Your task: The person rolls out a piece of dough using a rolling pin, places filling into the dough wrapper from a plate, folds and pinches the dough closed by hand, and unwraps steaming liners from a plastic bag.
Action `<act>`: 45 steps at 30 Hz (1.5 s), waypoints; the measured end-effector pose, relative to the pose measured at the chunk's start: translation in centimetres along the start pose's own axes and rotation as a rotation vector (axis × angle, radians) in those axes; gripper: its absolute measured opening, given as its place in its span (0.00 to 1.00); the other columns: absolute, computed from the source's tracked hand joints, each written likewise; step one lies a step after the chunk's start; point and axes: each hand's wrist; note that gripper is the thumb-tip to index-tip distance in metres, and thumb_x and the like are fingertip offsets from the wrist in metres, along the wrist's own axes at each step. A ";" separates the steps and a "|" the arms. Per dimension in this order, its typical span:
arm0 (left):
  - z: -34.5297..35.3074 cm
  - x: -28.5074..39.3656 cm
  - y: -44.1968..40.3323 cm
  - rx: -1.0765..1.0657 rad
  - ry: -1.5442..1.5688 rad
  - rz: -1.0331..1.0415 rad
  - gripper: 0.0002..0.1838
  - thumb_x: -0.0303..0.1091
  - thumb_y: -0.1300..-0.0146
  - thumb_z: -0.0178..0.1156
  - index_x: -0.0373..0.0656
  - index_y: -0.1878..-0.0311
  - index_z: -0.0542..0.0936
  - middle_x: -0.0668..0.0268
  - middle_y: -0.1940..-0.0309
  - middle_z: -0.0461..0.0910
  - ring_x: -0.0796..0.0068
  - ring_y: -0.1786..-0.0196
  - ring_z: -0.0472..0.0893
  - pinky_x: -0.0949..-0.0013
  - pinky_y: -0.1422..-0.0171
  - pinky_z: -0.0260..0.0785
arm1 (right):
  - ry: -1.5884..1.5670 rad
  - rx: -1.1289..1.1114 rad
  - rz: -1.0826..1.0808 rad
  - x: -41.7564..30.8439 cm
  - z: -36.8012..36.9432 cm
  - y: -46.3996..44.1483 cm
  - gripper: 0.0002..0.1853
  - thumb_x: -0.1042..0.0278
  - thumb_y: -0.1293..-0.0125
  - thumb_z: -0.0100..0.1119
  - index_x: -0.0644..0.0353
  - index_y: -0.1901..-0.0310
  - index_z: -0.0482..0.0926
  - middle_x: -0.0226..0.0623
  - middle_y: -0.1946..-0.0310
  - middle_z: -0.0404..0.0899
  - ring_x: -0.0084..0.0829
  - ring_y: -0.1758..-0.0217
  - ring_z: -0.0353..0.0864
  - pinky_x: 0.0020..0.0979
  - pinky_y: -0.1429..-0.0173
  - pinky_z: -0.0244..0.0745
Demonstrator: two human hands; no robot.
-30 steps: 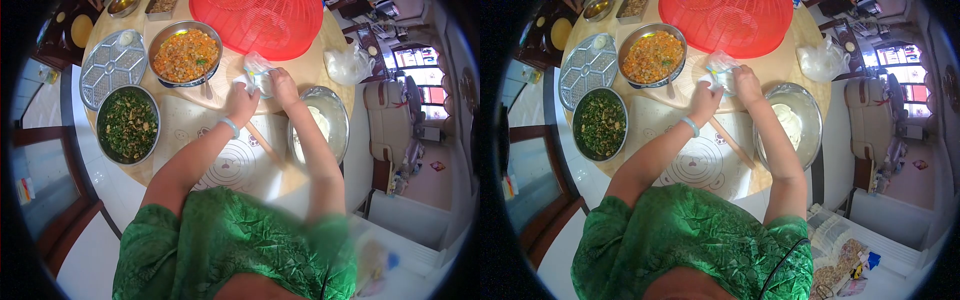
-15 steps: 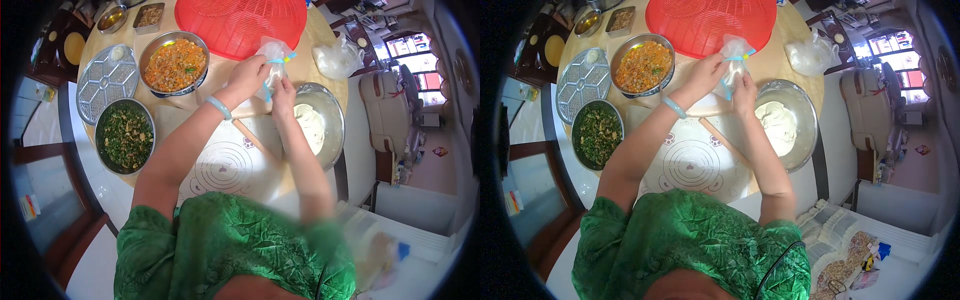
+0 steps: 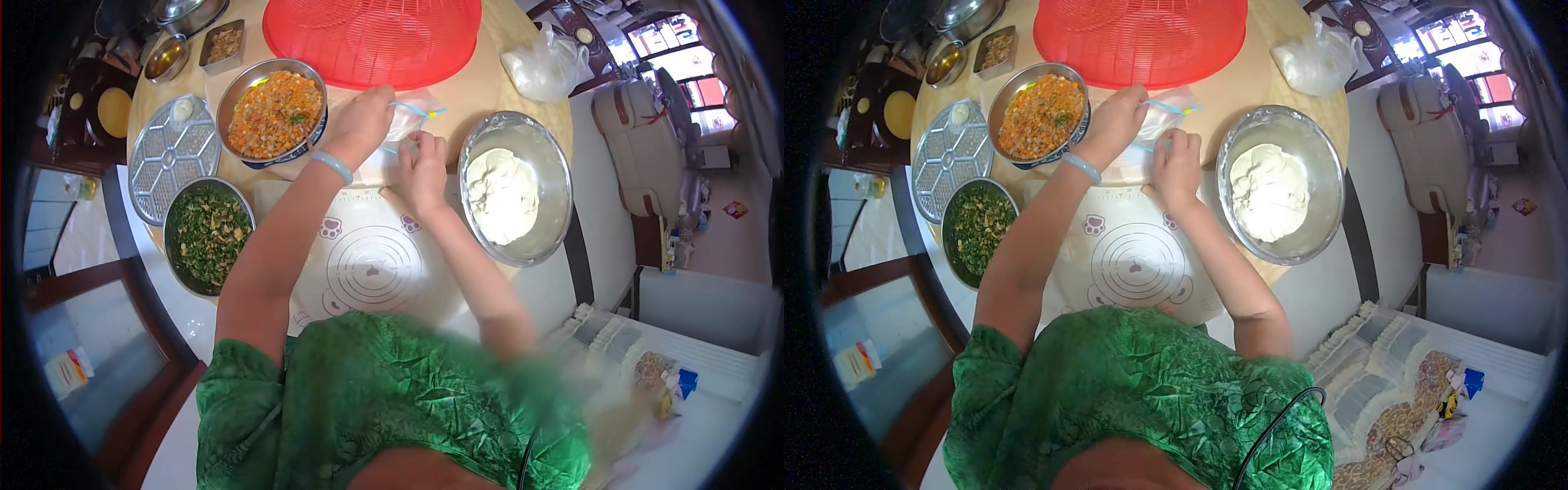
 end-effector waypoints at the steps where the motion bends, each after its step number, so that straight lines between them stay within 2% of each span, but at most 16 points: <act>1: 0.0 -0.1 -0.2 0.006 0.004 0.011 0.07 0.28 0.38 0.59 0.38 0.58 0.77 0.49 0.60 0.82 0.46 0.55 0.81 0.50 0.50 0.73 | 0.054 0.026 -0.056 -0.4 -0.4 -0.1 0.21 0.69 0.39 0.62 0.56 0.43 0.76 0.51 0.53 0.73 0.46 0.53 0.77 0.42 0.50 0.77; 4: -0.3 -0.6 -0.9 0.029 0.029 0.053 0.08 0.27 0.38 0.59 0.37 0.57 0.78 0.49 0.60 0.81 0.47 0.56 0.81 0.51 0.51 0.73 | 0.162 -0.033 -0.230 -1.1 -1.1 -0.8 0.18 0.71 0.40 0.59 0.53 0.46 0.77 0.47 0.58 0.78 0.43 0.57 0.81 0.41 0.56 0.79; 7: -0.2 -1.0 -1.2 0.056 0.065 0.086 0.09 0.27 0.38 0.59 0.37 0.55 0.79 0.49 0.61 0.82 0.49 0.56 0.82 0.53 0.52 0.74 | 0.432 -0.266 -0.311 -0.3 -0.1 -1.5 0.16 0.71 0.40 0.56 0.54 0.50 0.78 0.42 0.65 0.82 0.40 0.63 0.85 0.39 0.62 0.80; 9: -0.3 -1.0 -1.4 0.074 0.060 0.083 0.09 0.27 0.37 0.60 0.37 0.54 0.79 0.50 0.60 0.82 0.51 0.56 0.83 0.55 0.51 0.74 | 0.469 -0.276 -0.321 -0.2 -0.1 -1.6 0.15 0.71 0.40 0.55 0.55 0.51 0.79 0.40 0.69 0.82 0.40 0.67 0.86 0.40 0.63 0.80; 12: -0.9 -1.3 -1.4 0.058 0.131 0.026 0.09 0.30 0.37 0.58 0.40 0.55 0.79 0.50 0.56 0.81 0.47 0.51 0.79 0.51 0.48 0.72 | 0.481 -0.277 -0.351 -0.3 -0.5 -1.9 0.14 0.71 0.41 0.55 0.57 0.52 0.80 0.40 0.70 0.83 0.39 0.68 0.86 0.39 0.63 0.81; 16: -1.2 -1.5 -1.5 0.038 0.179 -0.046 0.09 0.31 0.36 0.61 0.38 0.56 0.79 0.52 0.59 0.81 0.53 0.55 0.81 0.57 0.50 0.73 | 0.369 -0.142 -0.376 -0.2 -0.9 -2.1 0.13 0.71 0.41 0.55 0.57 0.53 0.79 0.41 0.68 0.82 0.40 0.65 0.85 0.40 0.61 0.81; 18: -0.8 -2.0 -1.5 0.087 0.235 -0.043 0.09 0.31 0.36 0.62 0.36 0.57 0.79 0.54 0.62 0.81 0.57 0.59 0.81 0.60 0.52 0.74 | 0.332 -0.115 -0.338 0.0 -0.9 -2.0 0.13 0.71 0.40 0.55 0.57 0.53 0.79 0.42 0.67 0.81 0.40 0.63 0.85 0.41 0.59 0.81; 22: -1.2 -1.7 -1.4 -0.080 0.478 -0.282 0.07 0.30 0.33 0.61 0.37 0.56 0.78 0.63 0.65 0.79 0.72 0.62 0.78 0.69 0.56 0.72 | 0.306 -0.116 -0.260 0.0 -1.0 -2.3 0.13 0.73 0.40 0.56 0.56 0.53 0.80 0.42 0.65 0.80 0.43 0.60 0.84 0.42 0.56 0.80; 24: -1.4 -0.8 -1.0 -0.101 0.632 -0.388 0.07 0.31 0.32 0.60 0.39 0.55 0.78 0.65 0.65 0.79 0.76 0.62 0.77 0.72 0.58 0.71 | 0.140 0.064 -0.201 -0.1 -0.5 -2.6 0.13 0.75 0.40 0.56 0.57 0.52 0.79 0.43 0.66 0.81 0.45 0.62 0.84 0.44 0.57 0.79; 25: -1.1 -0.9 -0.8 -0.085 0.728 -0.407 0.08 0.32 0.32 0.60 0.39 0.54 0.78 0.66 0.64 0.79 0.77 0.63 0.78 0.73 0.59 0.72 | 0.057 0.152 -0.172 0.0 -0.2 -2.7 0.14 0.76 0.40 0.56 0.58 0.52 0.79 0.43 0.67 0.81 0.47 0.62 0.84 0.45 0.57 0.79; 28: 0.0 -1.0 -0.2 -0.014 1.046 -0.474 0.10 0.34 0.31 0.59 0.40 0.50 0.77 0.67 0.61 0.79 0.78 0.61 0.79 0.71 0.58 0.75 | -0.204 0.110 0.197 0.5 -0.3 -3.5 0.12 0.75 0.38 0.57 0.61 0.52 0.80 0.46 0.69 0.83 0.46 0.65 0.85 0.43 0.59 0.79; 31: 1.3 0.1 1.0 0.070 1.316 -0.564 0.12 0.34 0.30 0.57 0.40 0.47 0.75 0.64 0.56 0.79 0.74 0.55 0.80 0.66 0.52 0.78 | -0.429 0.062 0.225 2.2 -0.9 -5.4 0.12 0.73 0.36 0.58 0.64 0.53 0.82 0.48 0.70 0.84 0.43 0.68 0.86 0.40 0.59 0.79; 36: 3.1 -0.2 3.3 0.030 1.376 -0.799 0.17 0.37 0.28 0.56 0.39 0.41 0.73 0.61 0.52 0.80 0.69 0.49 0.81 0.60 0.45 0.78 | -0.374 -0.113 0.045 0.9 -1.9 -7.1 0.11 0.72 0.36 0.60 0.63 0.54 0.83 0.48 0.71 0.85 0.42 0.68 0.86 0.38 0.58 0.80; 40: 3.3 0.0 4.9 0.067 1.312 -0.819 0.19 0.36 0.27 0.56 0.37 0.38 0.72 0.61 0.50 0.80 0.68 0.48 0.82 0.61 0.46 0.80 | -0.250 -0.251 0.001 -0.4 -2.0 -7.6 0.06 0.74 0.36 0.59 0.63 0.59 0.81 0.49 0.66 0.85 0.43 0.63 0.86 0.40 0.56 0.79; 43: 3.5 -0.4 5.7 0.079 1.220 -0.815 0.18 0.34 0.27 0.55 0.37 0.39 0.73 0.61 0.49 0.80 0.69 0.49 0.83 0.63 0.48 0.81 | -0.172 -0.210 -0.187 -0.9 -1.3 -7.1 0.06 0.80 0.36 0.56 0.62 0.59 0.79 0.44 0.66 0.82 0.42 0.64 0.84 0.36 0.56 0.79; 45: 4.0 -1.2 6.0 0.068 1.259 -0.786 0.17 0.32 0.28 0.55 0.37 0.39 0.73 0.62 0.49 0.80 0.69 0.50 0.83 0.64 0.50 0.81 | 0.051 -0.282 -0.331 -1.0 -1.8 -6.9 0.08 0.80 0.39 0.57 0.60 0.59 0.81 0.42 0.65 0.80 0.43 0.61 0.83 0.38 0.55 0.79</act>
Point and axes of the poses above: each hand's wrist, its own y-axis away from the middle knuckle, its own z-axis out of the palm, x = y × z
